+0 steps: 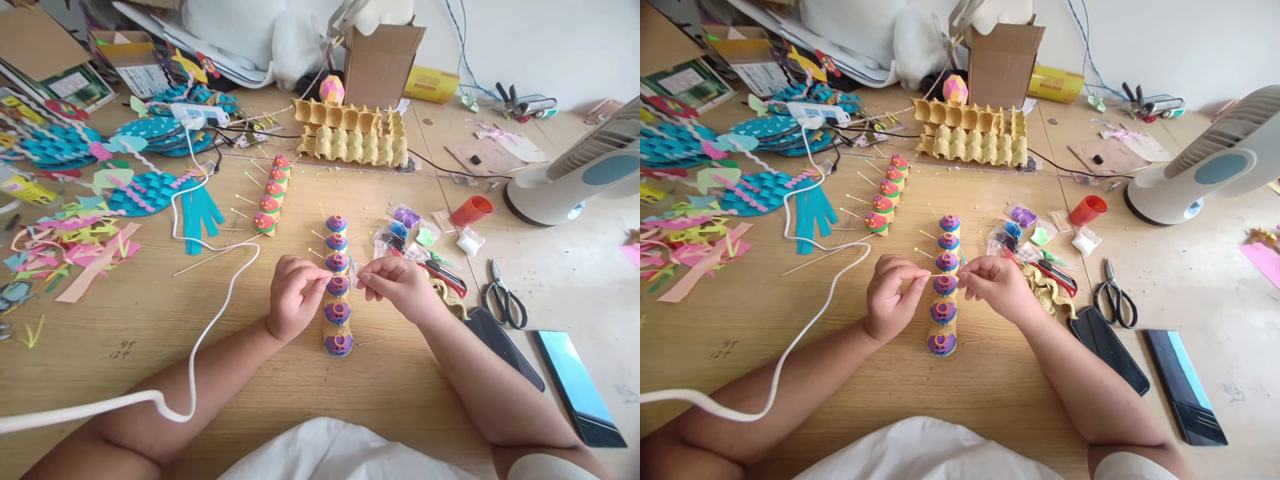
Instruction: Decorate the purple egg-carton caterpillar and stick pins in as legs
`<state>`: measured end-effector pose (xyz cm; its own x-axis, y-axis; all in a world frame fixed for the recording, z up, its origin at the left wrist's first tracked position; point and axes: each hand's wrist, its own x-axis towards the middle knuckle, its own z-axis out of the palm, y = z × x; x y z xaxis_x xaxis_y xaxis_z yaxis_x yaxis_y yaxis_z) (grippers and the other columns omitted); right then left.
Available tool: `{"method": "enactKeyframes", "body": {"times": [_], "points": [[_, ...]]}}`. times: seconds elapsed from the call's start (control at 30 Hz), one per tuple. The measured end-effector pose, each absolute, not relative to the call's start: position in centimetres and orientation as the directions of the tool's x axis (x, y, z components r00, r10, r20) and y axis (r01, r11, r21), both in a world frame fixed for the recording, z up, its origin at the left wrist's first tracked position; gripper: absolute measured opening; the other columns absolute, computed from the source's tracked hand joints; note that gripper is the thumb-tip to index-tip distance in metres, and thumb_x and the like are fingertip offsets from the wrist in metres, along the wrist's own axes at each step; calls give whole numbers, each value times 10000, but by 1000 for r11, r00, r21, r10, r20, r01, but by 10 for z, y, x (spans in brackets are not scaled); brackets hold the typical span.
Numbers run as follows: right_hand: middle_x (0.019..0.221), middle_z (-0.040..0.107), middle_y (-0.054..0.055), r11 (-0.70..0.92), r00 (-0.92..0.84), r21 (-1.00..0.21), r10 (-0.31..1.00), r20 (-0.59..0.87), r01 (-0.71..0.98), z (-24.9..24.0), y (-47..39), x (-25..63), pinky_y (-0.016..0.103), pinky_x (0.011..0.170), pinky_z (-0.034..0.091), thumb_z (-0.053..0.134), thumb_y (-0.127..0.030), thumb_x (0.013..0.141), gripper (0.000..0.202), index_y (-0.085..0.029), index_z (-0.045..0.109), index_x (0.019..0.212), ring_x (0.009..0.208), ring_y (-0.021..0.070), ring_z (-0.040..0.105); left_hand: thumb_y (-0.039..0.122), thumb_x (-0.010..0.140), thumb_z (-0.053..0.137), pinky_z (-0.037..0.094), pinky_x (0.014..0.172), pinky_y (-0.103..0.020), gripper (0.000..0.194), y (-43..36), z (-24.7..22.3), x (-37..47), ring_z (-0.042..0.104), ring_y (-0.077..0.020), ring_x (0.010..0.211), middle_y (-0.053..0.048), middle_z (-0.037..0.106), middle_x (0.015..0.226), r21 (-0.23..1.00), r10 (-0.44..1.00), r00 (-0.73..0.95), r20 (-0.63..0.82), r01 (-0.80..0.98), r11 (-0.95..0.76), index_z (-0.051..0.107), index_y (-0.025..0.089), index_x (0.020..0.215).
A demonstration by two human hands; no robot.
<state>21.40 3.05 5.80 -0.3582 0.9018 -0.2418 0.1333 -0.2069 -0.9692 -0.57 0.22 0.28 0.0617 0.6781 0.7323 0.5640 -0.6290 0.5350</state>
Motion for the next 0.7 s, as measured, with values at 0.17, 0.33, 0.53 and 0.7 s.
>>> {"method": "enactKeyframes", "body": {"times": [0.17,0.33,0.53,0.7], "points": [[575,686,6,-536,-415,-844,775,-477,-31,48,39,217,171,387,314,831,-347,653,253,-149,674,664,415,55,506,151,927,687,501,797,-369,109,0,9,-4,616,-173,779,4,692,799,421,602,147,785,587,-692,641,248,948],[528,630,-18,-586,-436,-811,728,-529,6,48,47,223,174,384,253,798,-347,618,246,-159,642,655,402,46,448,155,933,675,499,801,-373,96,0,8,-4,615,-176,789,1,687,798,450,612,117,782,574,-684,645,245,949],[624,685,-5,-71,-421,-708,761,-494,703,74,48,236,223,516,414,667,-370,861,276,-181,644,661,498,93,587,189,960,649,494,809,-379,56,1,1,-7,615,-181,815,-6,678,824,572,680,13,733,529,-627,663,240,940],[659,724,4,127,-363,-437,778,-513,890,80,45,239,250,557,436,575,-232,907,198,-198,718,774,573,140,664,191,961,647,499,823,-374,55,2,-1,-6,622,-177,835,-12,699,844,581,687,14,726,522,-625,678,236,952]]}}
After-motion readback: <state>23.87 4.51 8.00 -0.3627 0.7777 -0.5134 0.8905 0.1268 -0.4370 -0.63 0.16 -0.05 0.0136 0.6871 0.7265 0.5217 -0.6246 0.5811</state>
